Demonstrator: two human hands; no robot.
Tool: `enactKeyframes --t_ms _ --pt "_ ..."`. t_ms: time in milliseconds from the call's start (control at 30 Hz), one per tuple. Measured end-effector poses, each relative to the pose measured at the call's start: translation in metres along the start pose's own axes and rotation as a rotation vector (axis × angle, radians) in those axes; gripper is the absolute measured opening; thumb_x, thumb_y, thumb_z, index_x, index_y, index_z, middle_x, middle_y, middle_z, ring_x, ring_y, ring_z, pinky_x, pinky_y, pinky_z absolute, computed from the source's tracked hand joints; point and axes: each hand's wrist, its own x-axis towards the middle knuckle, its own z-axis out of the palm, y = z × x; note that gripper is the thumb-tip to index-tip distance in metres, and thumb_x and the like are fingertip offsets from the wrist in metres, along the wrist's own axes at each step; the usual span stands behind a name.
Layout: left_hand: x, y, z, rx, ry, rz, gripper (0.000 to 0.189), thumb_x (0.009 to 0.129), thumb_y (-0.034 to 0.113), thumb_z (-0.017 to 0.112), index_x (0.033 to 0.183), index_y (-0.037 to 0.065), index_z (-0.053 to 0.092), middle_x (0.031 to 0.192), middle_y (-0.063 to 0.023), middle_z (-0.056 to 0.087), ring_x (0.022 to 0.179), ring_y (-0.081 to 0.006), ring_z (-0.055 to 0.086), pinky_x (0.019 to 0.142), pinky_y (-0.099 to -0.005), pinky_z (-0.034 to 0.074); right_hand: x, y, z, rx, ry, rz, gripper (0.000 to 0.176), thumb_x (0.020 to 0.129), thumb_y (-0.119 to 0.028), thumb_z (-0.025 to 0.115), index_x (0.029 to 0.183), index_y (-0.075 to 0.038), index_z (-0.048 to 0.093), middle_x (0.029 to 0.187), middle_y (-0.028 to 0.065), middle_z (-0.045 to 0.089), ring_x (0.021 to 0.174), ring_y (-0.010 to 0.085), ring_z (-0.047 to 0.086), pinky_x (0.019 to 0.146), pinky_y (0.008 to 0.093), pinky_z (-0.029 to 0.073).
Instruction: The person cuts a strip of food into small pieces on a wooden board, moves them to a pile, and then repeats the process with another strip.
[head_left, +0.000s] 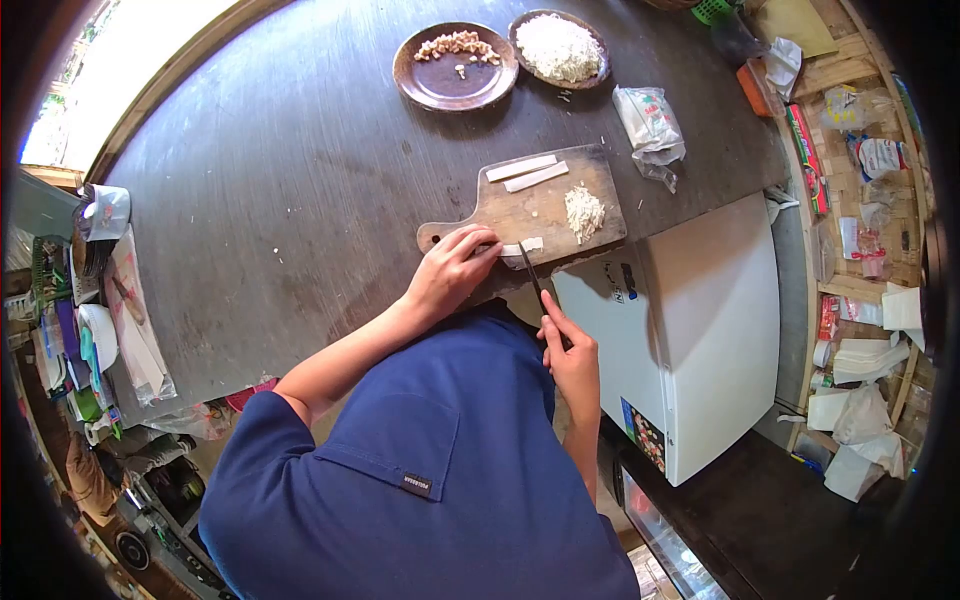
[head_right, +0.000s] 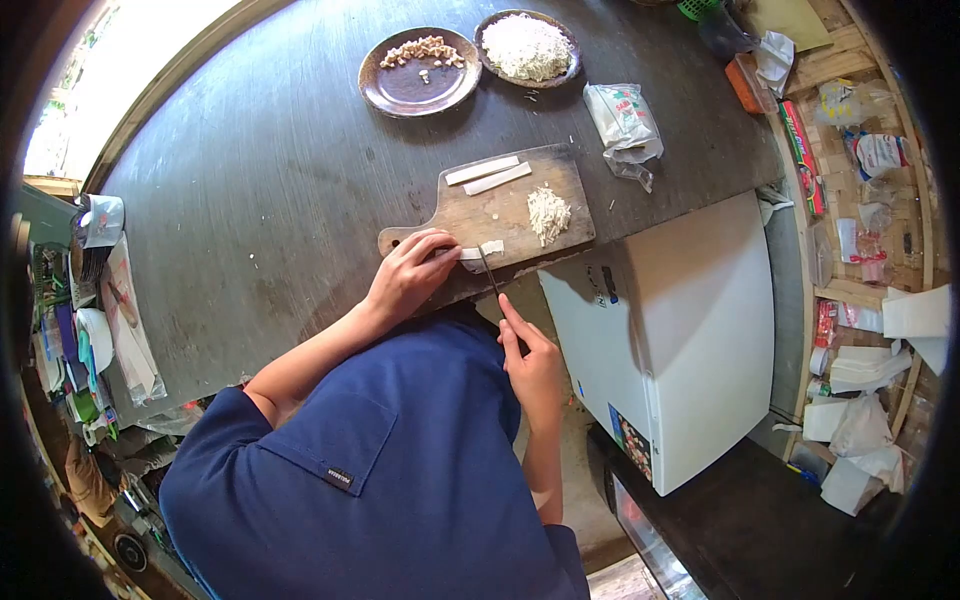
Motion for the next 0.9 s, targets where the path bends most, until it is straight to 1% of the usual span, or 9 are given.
enactKeyframes --t_ms 167,233,367,433,467,500,600,833,900 --pt "0.001 -0.001 0.0 0.034 -0.006 0.019 0.028 0.085 0.007 0.077 0.112 0.004 0.075 0.117 -0.0074 0.067 0.116 -0.0263 0.068 0.103 -0.0389 0.057 0.003 -0.002 0.0 0.038 -0.002 0.036 0.041 0.109 -0.017 0.065 0.149 -0.024 0.068 0.083 0.0024 0.067 0.059 0.0064 0.051 0.056 0.0256 0.047" --pt "0.002 -0.002 0.001 0.038 -0.004 -0.001 0.025 0.084 0.008 0.078 0.11 0.005 0.075 0.114 -0.006 0.068 0.114 -0.0259 0.068 0.102 -0.039 0.057 0.009 0.003 -0.008 0.095 -0.063 0.072 0.04 0.11 -0.02 0.064 0.15 -0.022 0.067 0.086 -0.0012 0.067 0.057 0.0032 0.053 0.049 0.0209 0.043" --pt "0.008 -0.002 0.002 0.006 0.0 -0.008 0.022 0.085 0.009 0.078 0.107 0.006 0.075 0.111 -0.0054 0.068 0.111 -0.0256 0.068 0.101 -0.0396 0.057 0.032 0.009 -0.045 0.159 -0.18 0.104 0.04 0.111 -0.022 0.065 0.151 -0.021 0.066 0.089 -0.0012 0.07 0.059 0.0033 0.055 0.05 0.0199 0.043" --pt "0.014 -0.001 -0.001 0.037 0.024 -0.005 0.021 0.083 0.005 0.08 0.104 0.007 0.077 0.108 -0.0049 0.071 0.102 -0.0252 0.071 0.092 -0.0396 0.06 0.05 0.006 -0.063 0.149 -0.273 0.126 0.04 0.11 -0.024 0.065 0.151 -0.023 0.066 0.09 -0.0011 0.07 0.059 0.0033 0.054 0.052 0.0206 0.045" --pt "0.015 -0.002 0.001 0.037 0.025 0.003 0.021 0.083 0.005 0.08 0.104 0.007 0.077 0.108 -0.0049 0.071 0.102 -0.0252 0.071 0.092 -0.0396 0.06 0.058 0.005 -0.071 0.138 -0.274 0.108 0.042 0.11 -0.026 0.066 0.152 -0.025 0.065 0.09 -0.0014 0.069 0.06 0.0034 0.055 0.051 0.0205 0.044" --pt "0.017 -0.002 0.003 0.043 0.024 0.009 0.021 0.084 0.005 0.08 0.105 0.007 0.077 0.108 -0.0046 0.071 0.102 -0.0249 0.07 0.091 -0.0391 0.06 0.064 0.002 -0.074 0.141 -0.267 0.103 0.042 0.11 -0.026 0.066 0.152 -0.025 0.065 0.09 -0.0014 0.069 0.06 0.0034 0.055 0.051 0.0205 0.044" --pt "0.029 0.0 0.008 0.057 0.047 0.024 0.022 0.085 0.006 0.08 0.106 0.007 0.077 0.108 -0.0043 0.071 0.101 -0.0245 0.07 0.09 -0.0384 0.06 0.073 -0.006 -0.074 0.089 -0.038 0.046 0.042 0.11 -0.027 0.066 0.152 -0.027 0.065 0.088 -0.0028 0.066 0.061 0.0033 0.055 0.052 0.0204 0.045" --pt "0.055 0.009 0.026 0.064 0.105 0.025 0.023 0.085 0.007 0.079 0.108 0.008 0.077 0.11 -0.0044 0.07 0.103 -0.0244 0.069 0.088 -0.0389 0.059 0.049 0.003 -0.048 0.202 0.005 -0.029 0.043 0.112 -0.025 0.064 0.154 -0.027 0.063 0.092 -0.0019 0.066 0.063 0.003 0.054 0.053 0.0203 0.045" --pt "0.05 0.008 0.029 0.055 0.056 0.032 0.024 0.085 0.007 0.079 0.109 0.008 0.077 0.111 -0.0043 0.07 0.104 -0.0245 0.069 0.088 -0.0389 0.059 0.038 0.006 -0.04 0.228 0.017 -0.035 0.043 0.112 -0.024 0.064 0.154 -0.026 0.063 0.094 -0.0014 0.067 0.063 0.0029 0.054 0.054 0.0205 0.045"
